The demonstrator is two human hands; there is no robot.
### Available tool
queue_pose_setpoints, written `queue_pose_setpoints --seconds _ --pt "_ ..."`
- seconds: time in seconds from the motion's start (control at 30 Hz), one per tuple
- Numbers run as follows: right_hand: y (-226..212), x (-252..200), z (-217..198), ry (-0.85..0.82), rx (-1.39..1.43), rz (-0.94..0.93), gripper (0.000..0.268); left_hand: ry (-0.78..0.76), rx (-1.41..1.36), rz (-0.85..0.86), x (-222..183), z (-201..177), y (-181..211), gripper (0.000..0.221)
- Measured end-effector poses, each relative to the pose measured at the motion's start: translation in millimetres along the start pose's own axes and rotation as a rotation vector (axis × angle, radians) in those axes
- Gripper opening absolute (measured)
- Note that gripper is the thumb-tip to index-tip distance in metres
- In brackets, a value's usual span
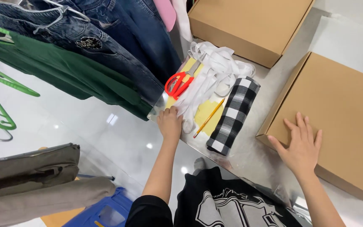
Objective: Packing a garment into a cardboard box, wrapping it with a white ribbon, tying a bow, and writing a note on a sticky pad
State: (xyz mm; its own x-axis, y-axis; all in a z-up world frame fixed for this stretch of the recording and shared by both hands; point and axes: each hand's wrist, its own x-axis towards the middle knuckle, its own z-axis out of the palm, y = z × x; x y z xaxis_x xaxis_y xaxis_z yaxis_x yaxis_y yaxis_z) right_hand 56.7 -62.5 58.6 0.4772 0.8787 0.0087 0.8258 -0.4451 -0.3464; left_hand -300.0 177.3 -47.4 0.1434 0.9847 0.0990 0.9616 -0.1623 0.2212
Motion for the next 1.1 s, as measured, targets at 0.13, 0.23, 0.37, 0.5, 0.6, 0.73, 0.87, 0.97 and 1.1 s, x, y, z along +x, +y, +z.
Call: queue_pose_setpoints --seconds 0.13,0.23,0.37,0.5,0.6,0.73,0.87,0.97,1.1 --pt "-33 12 -2 -0.037 0.056 0.041 0.078 -0.114 -0.167 -0.047 9 -9 -7 0.026" --pt "-56 15 1 0.027 0.269 0.056 0.061 -0.065 -0.304 0.041 14 -13 -13 0.015" --pt "-82 17 25 0.28 0.289 -0.131 0.041 -0.208 -0.737 -0.07 25 -50 -5 0.026" --pt "-140 13 34 0.187 0.408 -0.323 0.027 -0.238 -1.369 -0.119 36 -113 8 0.016" --pt "-174 -4 72 0.01 0.24 -0.487 0.027 -0.207 -1.569 -0.071 38 -175 12 0.014" --pt "-222 -35 90 -0.229 0.026 -0.631 0.038 -0.16 -1.631 0.014 33 -205 -3 0.013" --pt "-238 -34 103 -0.426 -0.139 -0.588 0.05 0.008 -1.775 0.239 1 -277 -11 0.014" --pt "-235 -32 102 -0.426 -0.157 -0.514 0.053 0.162 -1.81 0.346 -36 -326 -24 0.019" --pt "-229 -45 90 -0.394 -0.033 -0.493 0.053 0.39 -1.781 0.418 -94 -373 -40 0.028"
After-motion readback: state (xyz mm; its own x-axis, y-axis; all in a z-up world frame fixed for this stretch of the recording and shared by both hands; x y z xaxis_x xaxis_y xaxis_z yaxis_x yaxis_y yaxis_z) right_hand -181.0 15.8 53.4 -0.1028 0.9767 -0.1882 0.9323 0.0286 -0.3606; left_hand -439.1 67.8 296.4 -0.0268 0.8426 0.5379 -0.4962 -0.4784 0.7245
